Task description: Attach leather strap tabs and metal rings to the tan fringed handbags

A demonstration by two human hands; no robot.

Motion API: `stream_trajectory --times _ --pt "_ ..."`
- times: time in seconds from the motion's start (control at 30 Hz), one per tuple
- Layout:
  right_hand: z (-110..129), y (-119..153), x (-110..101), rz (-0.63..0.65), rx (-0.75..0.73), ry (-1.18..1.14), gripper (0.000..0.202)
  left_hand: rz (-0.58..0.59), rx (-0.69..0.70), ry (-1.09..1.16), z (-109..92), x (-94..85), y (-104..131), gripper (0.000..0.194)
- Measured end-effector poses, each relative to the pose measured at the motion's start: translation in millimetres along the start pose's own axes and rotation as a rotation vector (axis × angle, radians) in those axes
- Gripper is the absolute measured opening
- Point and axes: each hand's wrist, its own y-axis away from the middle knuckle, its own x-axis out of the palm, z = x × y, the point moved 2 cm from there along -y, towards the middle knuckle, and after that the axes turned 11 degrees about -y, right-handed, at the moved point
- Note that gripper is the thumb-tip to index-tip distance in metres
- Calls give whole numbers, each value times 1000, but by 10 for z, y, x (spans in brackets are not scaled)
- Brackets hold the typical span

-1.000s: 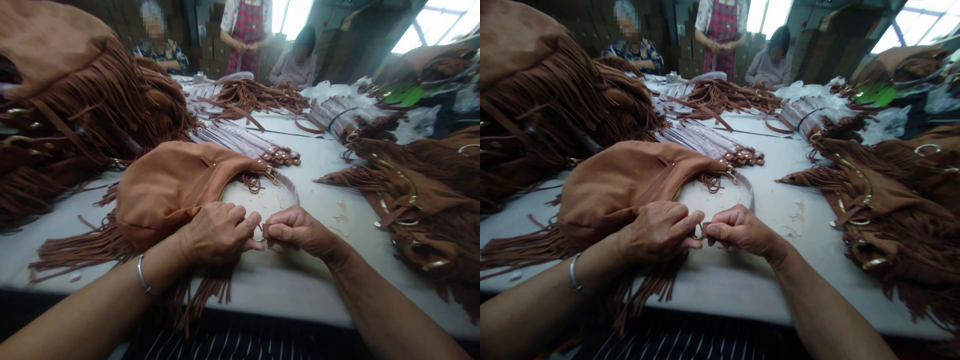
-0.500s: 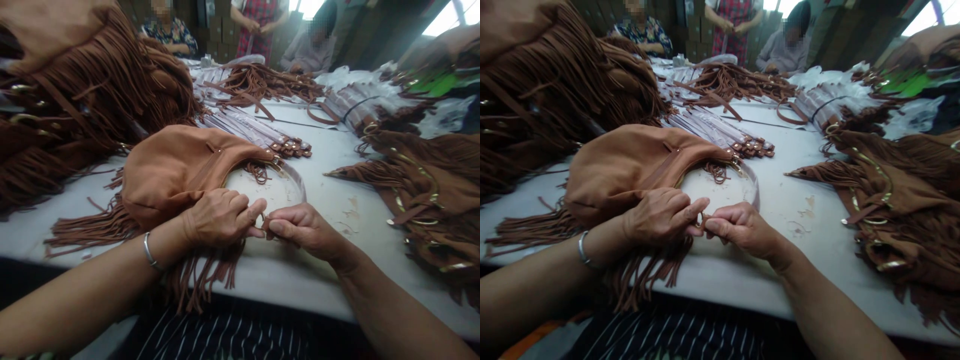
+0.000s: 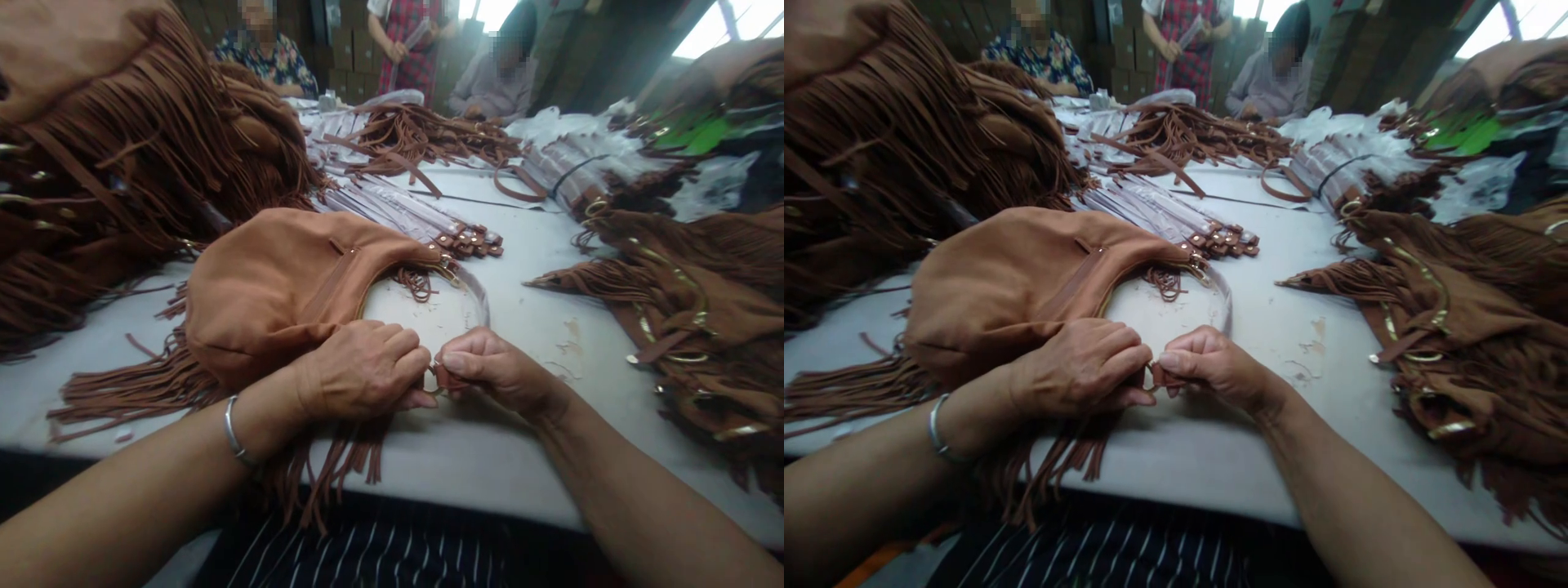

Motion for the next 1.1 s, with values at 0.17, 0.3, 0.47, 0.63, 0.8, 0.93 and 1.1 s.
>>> stream_trajectory --times 0.17,0.3,0.47,0.63,0.8,0.93,1.1 --pt "-25 -41 11 -4 6 -162 37 -139 3 -47 -36 37 36 35" --pt "41 5 56 14 49 -18 39 -149 -21 -46 -66 32 66 35" --pt "112 96 100 -56 55 126 43 -65 -35 -10 -43 2 73 36" --pt "49 107 68 20 170 99 43 61 8 44 -26 -5 53 39" --pt "10 76 60 35 166 19 42 88 -2 33 -38 -19 65 41" --pt "41 84 131 -10 115 71 41 70 -48 81 -27 -22 98 39" --pt "102 103 294 -89 7 336 38 115 -115 117 19 7 147 41"
